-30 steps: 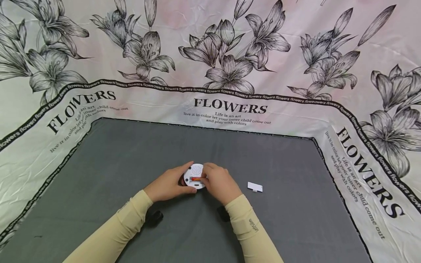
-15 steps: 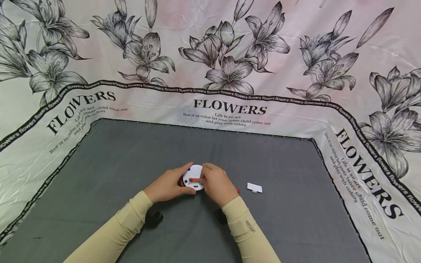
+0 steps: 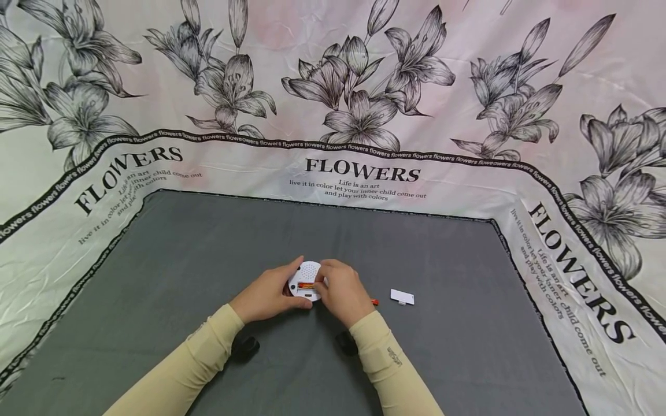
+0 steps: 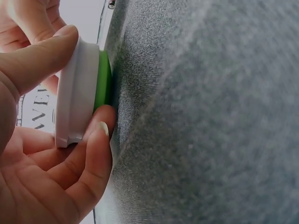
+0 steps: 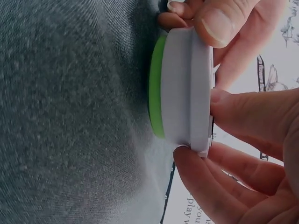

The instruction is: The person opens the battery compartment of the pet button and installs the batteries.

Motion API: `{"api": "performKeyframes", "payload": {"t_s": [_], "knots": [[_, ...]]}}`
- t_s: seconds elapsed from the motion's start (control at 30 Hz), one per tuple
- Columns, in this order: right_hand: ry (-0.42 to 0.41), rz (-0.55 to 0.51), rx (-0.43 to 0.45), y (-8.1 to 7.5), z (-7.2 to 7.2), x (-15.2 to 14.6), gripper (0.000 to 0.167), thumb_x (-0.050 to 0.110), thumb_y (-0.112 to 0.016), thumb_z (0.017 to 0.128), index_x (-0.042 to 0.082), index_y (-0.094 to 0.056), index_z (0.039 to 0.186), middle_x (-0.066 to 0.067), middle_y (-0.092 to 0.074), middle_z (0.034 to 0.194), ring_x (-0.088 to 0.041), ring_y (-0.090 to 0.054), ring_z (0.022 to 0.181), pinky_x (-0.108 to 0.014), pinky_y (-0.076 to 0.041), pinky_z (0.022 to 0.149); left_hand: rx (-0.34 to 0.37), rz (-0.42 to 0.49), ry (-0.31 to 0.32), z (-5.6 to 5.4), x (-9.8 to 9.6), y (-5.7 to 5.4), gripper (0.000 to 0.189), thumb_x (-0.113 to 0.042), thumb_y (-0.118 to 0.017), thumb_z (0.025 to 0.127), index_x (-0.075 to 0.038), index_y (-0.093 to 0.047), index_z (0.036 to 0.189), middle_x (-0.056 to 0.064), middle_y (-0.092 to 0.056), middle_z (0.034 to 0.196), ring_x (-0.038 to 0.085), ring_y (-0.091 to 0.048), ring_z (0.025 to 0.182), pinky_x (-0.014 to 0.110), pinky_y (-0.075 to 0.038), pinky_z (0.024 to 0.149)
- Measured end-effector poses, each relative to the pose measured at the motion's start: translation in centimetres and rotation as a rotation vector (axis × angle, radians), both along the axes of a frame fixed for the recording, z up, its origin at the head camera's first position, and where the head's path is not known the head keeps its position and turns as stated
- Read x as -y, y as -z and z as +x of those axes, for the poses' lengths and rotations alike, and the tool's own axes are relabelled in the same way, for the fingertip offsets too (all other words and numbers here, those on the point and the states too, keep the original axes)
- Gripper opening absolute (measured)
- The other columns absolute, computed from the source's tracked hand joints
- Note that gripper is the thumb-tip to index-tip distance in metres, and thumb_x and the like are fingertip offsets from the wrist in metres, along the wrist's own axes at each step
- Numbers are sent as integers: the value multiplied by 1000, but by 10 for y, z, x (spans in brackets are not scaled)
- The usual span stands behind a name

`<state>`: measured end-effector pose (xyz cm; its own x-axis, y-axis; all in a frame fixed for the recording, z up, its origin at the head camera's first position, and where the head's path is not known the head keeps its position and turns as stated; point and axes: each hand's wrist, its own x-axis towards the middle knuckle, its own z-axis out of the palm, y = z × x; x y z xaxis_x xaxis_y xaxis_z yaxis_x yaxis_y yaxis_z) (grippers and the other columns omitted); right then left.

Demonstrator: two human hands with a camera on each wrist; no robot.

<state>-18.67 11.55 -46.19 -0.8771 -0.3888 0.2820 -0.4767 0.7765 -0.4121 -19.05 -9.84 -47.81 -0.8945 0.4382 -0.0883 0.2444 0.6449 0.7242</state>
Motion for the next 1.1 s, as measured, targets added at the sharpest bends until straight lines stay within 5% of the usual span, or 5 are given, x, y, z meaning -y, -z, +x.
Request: {"api": "performKeyframes", "payload": {"t_s": [0.17,0.4,0.67,0.9,1.1], "knots": [[-8,-5,44,-3,2,-12,9,13,-83,96,14,-76,92,-13,-76,131,-20,-73,88,-33,-56,73,3,-6,2,0,-4,1,107,-47,-87,92,-8,-28,172,11,-61,155,18,-67,117,43,-55,100],[36,81,-9,-7,13,-60,10,8,-84,94,12,-78,102,-8,-79,119,-29,-75,112,-49,-60,95,17,-17,-17,0,-8,1,106,-50,-88,90,-14,-32,172,10,-58,160,21,-62,130,45,-50,110],[120,135,41,0,27,-97,12,9,-85,94,13,-80,104,-5,-79,116,-30,-75,110,-49,-60,91,12,-32,-39,0,-1,1,105,-50,-88,90,-17,-32,172,4,-62,153,14,-61,114,39,-50,103],[147,161,41,1,29,-102,11,13,-87,92,15,-81,101,-2,-80,106,-25,-73,101,-46,-60,85,15,-24,-46,0,1,2,105,-52,-87,90,-17,-32,172,6,-53,165,22,-56,143,47,-46,118],[146,169,44,9,29,-103,9,13,-88,91,17,-81,95,4,-74,93,-18,-67,90,-40,-58,79,12,-40,-33,0,-4,1,106,-52,-87,90,-17,-31,173,7,-56,162,21,-58,138,46,-47,116]]}}
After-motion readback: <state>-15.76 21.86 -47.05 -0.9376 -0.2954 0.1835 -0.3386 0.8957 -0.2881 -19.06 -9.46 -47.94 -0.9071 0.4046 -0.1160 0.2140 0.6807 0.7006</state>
